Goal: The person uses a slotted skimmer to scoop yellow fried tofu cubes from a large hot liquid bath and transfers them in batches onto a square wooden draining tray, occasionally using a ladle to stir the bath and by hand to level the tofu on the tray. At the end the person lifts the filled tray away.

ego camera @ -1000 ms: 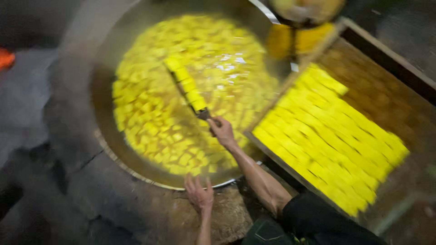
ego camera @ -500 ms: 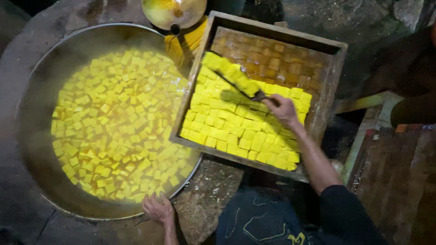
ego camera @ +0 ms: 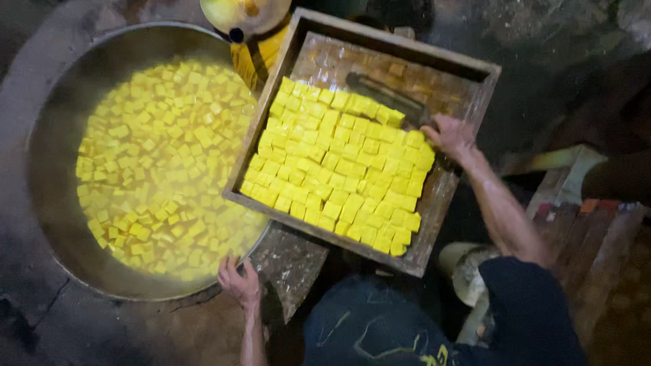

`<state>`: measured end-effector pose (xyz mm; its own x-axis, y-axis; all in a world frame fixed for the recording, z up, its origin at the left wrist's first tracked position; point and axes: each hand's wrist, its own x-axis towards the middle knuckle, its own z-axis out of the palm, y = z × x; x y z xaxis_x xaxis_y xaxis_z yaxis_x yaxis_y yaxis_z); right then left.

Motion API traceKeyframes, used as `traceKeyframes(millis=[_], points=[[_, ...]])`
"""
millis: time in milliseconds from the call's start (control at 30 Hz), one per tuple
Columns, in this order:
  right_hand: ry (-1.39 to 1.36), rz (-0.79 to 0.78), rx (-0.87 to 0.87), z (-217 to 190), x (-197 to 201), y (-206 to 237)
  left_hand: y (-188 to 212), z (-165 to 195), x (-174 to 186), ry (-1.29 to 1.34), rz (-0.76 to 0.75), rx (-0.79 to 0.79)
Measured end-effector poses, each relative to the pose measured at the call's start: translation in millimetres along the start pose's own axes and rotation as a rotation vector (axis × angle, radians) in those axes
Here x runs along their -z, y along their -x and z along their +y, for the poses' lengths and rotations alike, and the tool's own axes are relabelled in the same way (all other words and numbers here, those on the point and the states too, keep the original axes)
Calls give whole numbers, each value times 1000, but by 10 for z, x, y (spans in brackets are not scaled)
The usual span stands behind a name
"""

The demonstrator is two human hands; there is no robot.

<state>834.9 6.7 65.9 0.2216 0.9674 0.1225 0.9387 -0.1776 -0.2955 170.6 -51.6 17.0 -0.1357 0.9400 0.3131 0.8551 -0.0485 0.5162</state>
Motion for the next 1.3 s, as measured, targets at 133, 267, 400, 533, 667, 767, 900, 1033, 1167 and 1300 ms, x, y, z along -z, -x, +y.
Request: traceKeyframes(millis=[133,267,400,533,667,767,900,1033,1167,1300], points=[[8,211,92,51,-223,83,205,136,71,-37,20,72],[-15,182,227,-12,-306,147,381,227,112,-29,-32,98],[-12,194,162,68,-15,257,396,302,18,13,-17,61],[-49,98,8,321,508,686,323,405,-33,16,-15,100],[28,74,-55,407,705,943,270,680,-123,41,-65,177],[7,117,-162,380,710,976,196,876,-217,69,-158,209],[-53,42,-139,376,777,1045,130,825,-167,176,-129,89],[1,31,-135,360,788,1126,129,556,-116,39,-104,121],[64,176,-162,340,654,1083,226,418,-187,48,-96,128],[265,176,-109,368,542,1068,274,400,-193,48,-117,159]])
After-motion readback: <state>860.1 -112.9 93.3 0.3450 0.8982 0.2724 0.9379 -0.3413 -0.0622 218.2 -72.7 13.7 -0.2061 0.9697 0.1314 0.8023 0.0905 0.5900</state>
